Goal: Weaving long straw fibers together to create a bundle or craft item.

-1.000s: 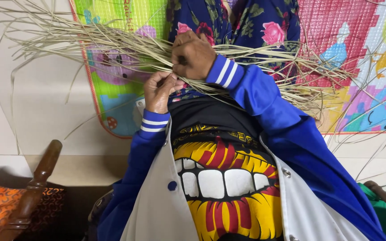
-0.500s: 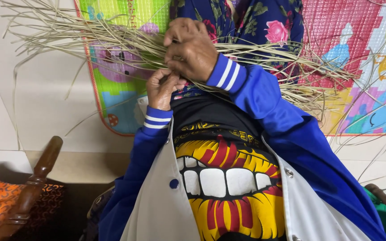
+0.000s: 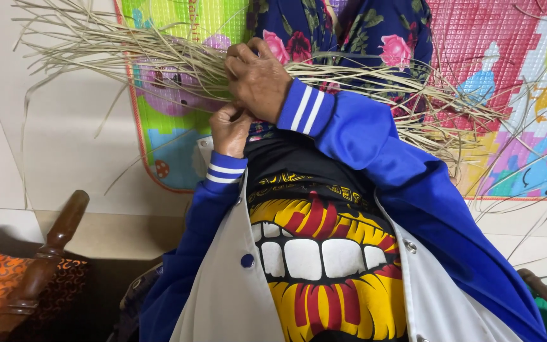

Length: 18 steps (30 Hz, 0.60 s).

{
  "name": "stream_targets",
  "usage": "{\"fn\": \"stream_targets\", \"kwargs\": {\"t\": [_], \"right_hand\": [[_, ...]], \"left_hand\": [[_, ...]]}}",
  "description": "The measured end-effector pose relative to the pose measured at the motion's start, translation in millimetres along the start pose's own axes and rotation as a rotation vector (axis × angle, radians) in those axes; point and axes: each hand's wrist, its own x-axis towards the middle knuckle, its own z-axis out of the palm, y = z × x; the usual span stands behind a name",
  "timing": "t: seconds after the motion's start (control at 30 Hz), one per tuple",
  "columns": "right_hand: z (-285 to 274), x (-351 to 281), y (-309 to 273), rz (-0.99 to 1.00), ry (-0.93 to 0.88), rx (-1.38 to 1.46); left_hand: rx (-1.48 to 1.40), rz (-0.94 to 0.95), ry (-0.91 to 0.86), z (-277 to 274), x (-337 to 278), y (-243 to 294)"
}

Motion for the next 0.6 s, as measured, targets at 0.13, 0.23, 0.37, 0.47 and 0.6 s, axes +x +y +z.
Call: {"fn": "stream_targets", "kwargs": {"t": [0.13,0.23,0.37,0.47,0.6], "right_hand": [[-35.0,-7.4,-7.9,-0.019,0.149,0.068],[-59.1,-24.1,-15.9,0.007,0.262,0.114],[-37.2,-56.0,-14.5,-0.044,0.424,0.218],[-31.5,-65.8,-11.1,-0.025,0.432,0.278],[-34.8,-70.2,-9.0,-0.008,0.419,0.372]], "left_hand": [[-0.062,-0.134,-0.002,-1.1,-0.8,22.3],[-0.004,-0.123,-0.029,1.4,-0.9,32.4],[0.156,-0.042,-0.035,6.7,8.4,20.0],[0.077,-0.08,-0.05,6.3,10.7,23.9],[0.043,-0.09,-0.069,5.1,4.0,33.4]]}}
